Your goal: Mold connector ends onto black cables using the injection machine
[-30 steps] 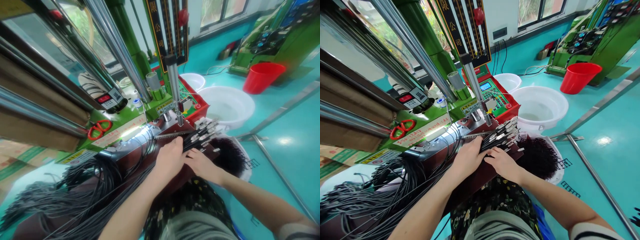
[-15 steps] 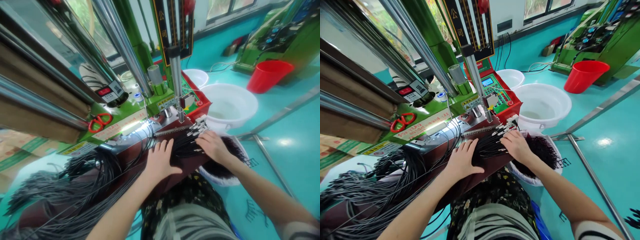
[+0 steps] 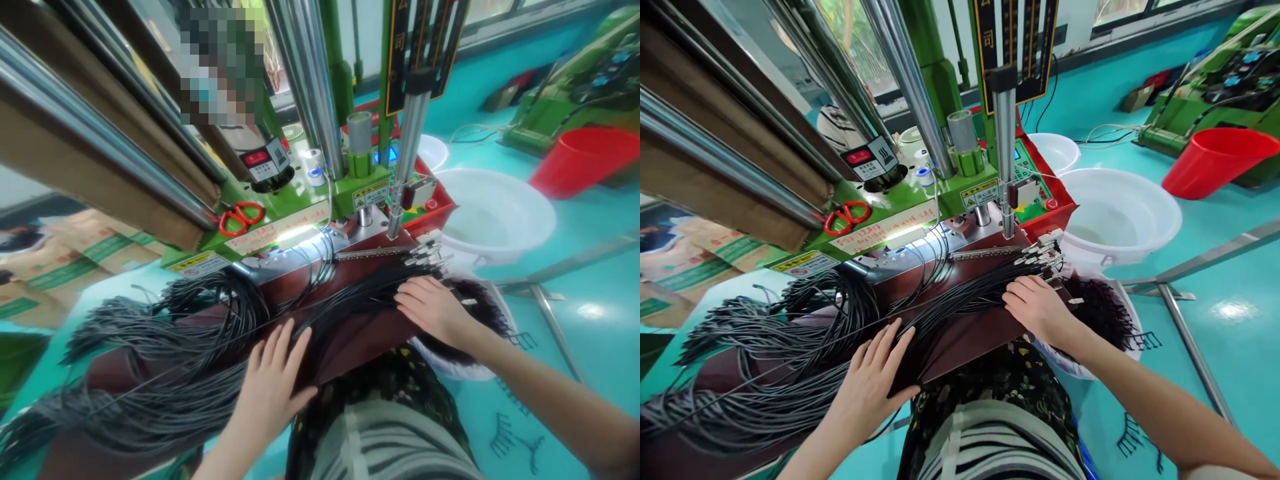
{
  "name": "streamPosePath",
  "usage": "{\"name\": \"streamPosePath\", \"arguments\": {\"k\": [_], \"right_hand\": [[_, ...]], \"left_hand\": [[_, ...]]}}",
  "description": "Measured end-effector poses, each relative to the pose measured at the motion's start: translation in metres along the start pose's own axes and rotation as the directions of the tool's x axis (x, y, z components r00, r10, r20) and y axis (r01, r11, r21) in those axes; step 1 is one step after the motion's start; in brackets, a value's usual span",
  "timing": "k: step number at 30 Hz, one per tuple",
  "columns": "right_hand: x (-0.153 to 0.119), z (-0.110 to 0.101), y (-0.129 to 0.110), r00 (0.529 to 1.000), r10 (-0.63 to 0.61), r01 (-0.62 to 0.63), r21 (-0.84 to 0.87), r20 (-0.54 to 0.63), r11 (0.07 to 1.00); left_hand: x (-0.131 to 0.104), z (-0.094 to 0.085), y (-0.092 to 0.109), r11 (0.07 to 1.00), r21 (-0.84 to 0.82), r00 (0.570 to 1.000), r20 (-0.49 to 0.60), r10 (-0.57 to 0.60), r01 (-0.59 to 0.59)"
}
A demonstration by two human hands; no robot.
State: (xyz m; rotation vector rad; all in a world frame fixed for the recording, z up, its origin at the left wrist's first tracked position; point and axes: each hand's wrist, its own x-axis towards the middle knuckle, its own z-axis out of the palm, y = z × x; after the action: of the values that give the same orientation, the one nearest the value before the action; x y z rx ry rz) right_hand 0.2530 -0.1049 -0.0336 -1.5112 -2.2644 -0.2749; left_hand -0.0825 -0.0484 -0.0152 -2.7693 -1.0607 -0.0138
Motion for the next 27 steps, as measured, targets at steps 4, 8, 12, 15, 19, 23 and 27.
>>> {"name": "streamPosePath", "arguments": {"k": [4, 8, 12, 15, 19, 23, 27], "right_hand": [[0.004, -0.004, 0.021, 0.994, 0.003, 0.003, -0.057, 0.105, 0.998], [0.021, -0.016, 0.040, 0.991, -0.063, 0.074, -0.089, 0.117, 0.993], [0.031, -0.017, 0.057, 0.987, -0.108, 0.126, -0.155, 0.120, 0.980], [0.031, -0.015, 0.066, 0.979, -0.079, 0.102, -0.114, 0.190, 0.988], [0.035, -0.026, 0.047, 0.992, -0.001, 0.007, -0.045, 0.129, 0.999], [0.038, -0.034, 0.007, 0.957, -0.176, 0.164, 0.071, 0.233, 0.984], [0.031, -0.019, 0.013, 0.970, -0.120, 0.133, -0.049, 0.210, 0.990]], "left_hand": [[0.014, 0.003, -0.023, 1.000, -0.009, 0.999, -0.025, -0.027, 0.027], [0.030, 0.006, -0.033, 0.998, 0.054, 0.999, -0.028, -0.036, 0.038], [0.027, 0.007, -0.033, 0.998, 0.062, 0.997, -0.075, -0.016, 0.021], [0.024, 0.004, -0.028, 0.996, 0.069, 0.988, -0.152, -0.036, 0.047], [0.040, -0.001, -0.017, 0.999, 0.015, 0.991, -0.130, -0.037, 0.040], [0.059, 0.000, -0.008, 0.998, -0.026, 0.997, -0.053, -0.053, 0.052], [0.061, 0.002, -0.005, 0.998, -0.035, 0.997, -0.056, -0.055, 0.053]]}}
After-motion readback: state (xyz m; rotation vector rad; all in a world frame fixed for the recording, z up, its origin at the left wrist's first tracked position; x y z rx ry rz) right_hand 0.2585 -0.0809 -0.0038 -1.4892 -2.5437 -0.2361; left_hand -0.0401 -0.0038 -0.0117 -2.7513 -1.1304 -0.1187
